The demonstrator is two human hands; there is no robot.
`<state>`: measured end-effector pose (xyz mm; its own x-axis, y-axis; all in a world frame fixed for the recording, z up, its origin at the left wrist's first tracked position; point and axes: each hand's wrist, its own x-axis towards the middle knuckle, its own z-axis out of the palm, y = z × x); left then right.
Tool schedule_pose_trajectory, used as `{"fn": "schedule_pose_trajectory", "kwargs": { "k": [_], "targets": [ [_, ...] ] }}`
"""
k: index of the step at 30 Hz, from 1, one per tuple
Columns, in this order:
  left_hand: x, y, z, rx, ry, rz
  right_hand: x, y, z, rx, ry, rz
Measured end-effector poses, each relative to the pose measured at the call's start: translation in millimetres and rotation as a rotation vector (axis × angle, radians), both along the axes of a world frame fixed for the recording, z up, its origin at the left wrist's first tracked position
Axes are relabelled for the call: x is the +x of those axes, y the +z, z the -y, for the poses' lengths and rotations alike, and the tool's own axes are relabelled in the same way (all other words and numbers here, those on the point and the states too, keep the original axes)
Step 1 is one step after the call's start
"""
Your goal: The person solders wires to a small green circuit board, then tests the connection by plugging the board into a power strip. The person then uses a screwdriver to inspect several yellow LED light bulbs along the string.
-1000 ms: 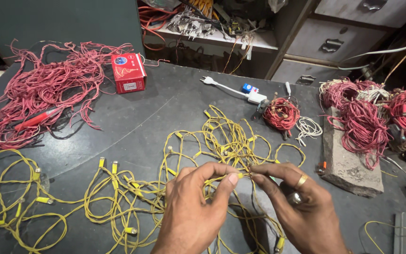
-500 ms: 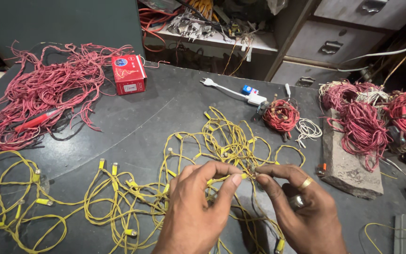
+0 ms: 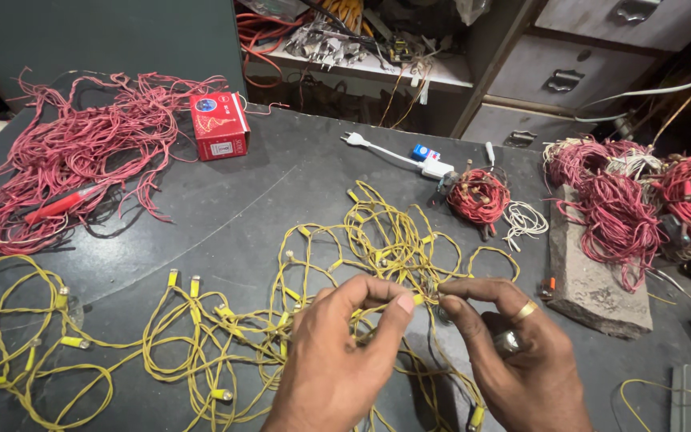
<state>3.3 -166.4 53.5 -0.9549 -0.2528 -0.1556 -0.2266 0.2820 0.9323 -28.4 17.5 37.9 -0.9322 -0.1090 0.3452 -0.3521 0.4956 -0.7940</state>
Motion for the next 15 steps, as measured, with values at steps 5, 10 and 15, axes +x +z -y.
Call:
{"fn": "schedule_pose_trajectory", "kwargs": {
  "k": [5,10,15],
  "targets": [
    [1,2,3,0.02,-0.052,0.08,0,-2,-2,0.006,0.047,-0.074],
    [1,-7,7,0.164,-0.133,-0.265,-2,0,-7,-0.02,-0.088,0.168],
    [1,-7,9,0.361,-0.214,-0.312,-4,3,-13,0.008,-0.084,0.155]
  ]
}}
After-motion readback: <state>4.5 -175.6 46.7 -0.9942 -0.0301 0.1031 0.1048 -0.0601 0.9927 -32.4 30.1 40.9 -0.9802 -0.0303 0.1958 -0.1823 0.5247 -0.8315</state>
